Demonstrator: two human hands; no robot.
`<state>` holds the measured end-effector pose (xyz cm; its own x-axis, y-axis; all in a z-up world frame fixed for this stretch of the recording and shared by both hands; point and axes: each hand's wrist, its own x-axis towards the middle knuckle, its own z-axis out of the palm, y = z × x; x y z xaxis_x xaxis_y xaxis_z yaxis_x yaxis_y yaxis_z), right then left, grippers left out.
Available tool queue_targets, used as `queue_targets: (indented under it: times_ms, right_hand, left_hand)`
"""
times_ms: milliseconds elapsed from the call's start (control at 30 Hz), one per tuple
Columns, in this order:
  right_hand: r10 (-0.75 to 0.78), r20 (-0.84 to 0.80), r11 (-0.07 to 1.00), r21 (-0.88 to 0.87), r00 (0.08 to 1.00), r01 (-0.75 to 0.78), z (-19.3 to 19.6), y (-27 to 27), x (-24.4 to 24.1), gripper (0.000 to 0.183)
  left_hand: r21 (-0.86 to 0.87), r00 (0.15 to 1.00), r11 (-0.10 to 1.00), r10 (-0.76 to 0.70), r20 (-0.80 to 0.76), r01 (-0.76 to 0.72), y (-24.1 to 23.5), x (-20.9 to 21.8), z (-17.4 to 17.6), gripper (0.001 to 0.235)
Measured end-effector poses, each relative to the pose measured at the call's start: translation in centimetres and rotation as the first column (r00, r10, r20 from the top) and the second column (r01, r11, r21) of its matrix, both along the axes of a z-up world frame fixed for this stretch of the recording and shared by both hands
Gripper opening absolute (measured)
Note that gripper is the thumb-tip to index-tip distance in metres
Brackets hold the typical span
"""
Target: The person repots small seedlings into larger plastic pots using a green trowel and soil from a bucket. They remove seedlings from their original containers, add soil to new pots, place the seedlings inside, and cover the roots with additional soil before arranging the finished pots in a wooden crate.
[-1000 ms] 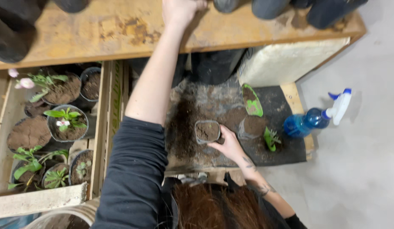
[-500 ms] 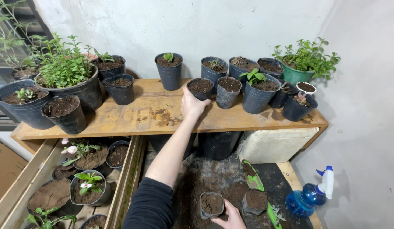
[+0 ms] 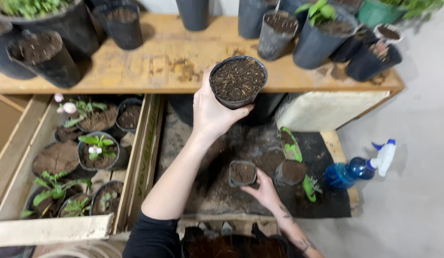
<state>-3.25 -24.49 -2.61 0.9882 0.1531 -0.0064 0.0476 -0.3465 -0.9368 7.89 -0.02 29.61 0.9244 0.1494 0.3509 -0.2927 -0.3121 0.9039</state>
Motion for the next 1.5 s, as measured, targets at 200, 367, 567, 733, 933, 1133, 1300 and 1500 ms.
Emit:
queue_targets:
  times_ms: [200,367,567,733,933,1133,1300,1500]
  right_hand:
    - [0.004,0.009,1.0,0.022,1.0,-0.004,-0.1,0.1,-0.4,0.083]
    - [0.008,-0.005,1.0,0.016,1.0,-0.008,0.8,0.5,-0.4,0.076]
    - [0.01,-0.015,0.999,0.053,1.0,-0.009,2.0,1.1,0.4,0.09]
    - [-0.113,-0.018,0.99,0.08,0.993,0.114,0.8,1.4,1.1,0.089]
    - [-0.392,0.091,0.919,0.081,0.915,0.386,3.4,1.8,2.1,0.08]
    - [-0.533,-0.024,0.798,0.316,0.846,0.513,1.9,1.3,6.8,0.126]
    - [-0.559,0.022,0.796,0.294,0.829,0.529,2.2,1.0,6.4,0.125]
    - [-0.521,0.2,0.851,0.198,0.83,0.486,4.3,0.6,2.6,0.113]
  left_hand:
    - [-0.046,0.986,0.992,-0.12,-0.116,0.115,1.8,-6.0,-5.6,0.106]
    - [-0.115,0.971,0.976,-0.198,-0.135,0.183,3.1,-8.9,-11.9,0.104]
    - [-0.234,0.973,0.951,-0.221,-0.06,0.202,4.2,-13.4,-19.6,0.1]
    - [-0.274,0.965,0.959,-0.132,-0.227,0.067,4.6,-15.4,-25.5,0.104]
    - [-0.227,0.911,0.962,-0.224,-0.346,0.15,1.7,-14.9,-29.3,0.096]
    - [-0.111,0.914,0.95,-0.311,-0.26,0.292,-1.8,-11.1,-29.7,0.093]
    - [-0.057,0.876,0.95,-0.305,-0.374,0.306,-1.8,-9.8,-29.4,0.095]
    - [0.015,0.858,0.949,-0.276,-0.434,0.313,-1.8,-10.1,-28.4,0.105]
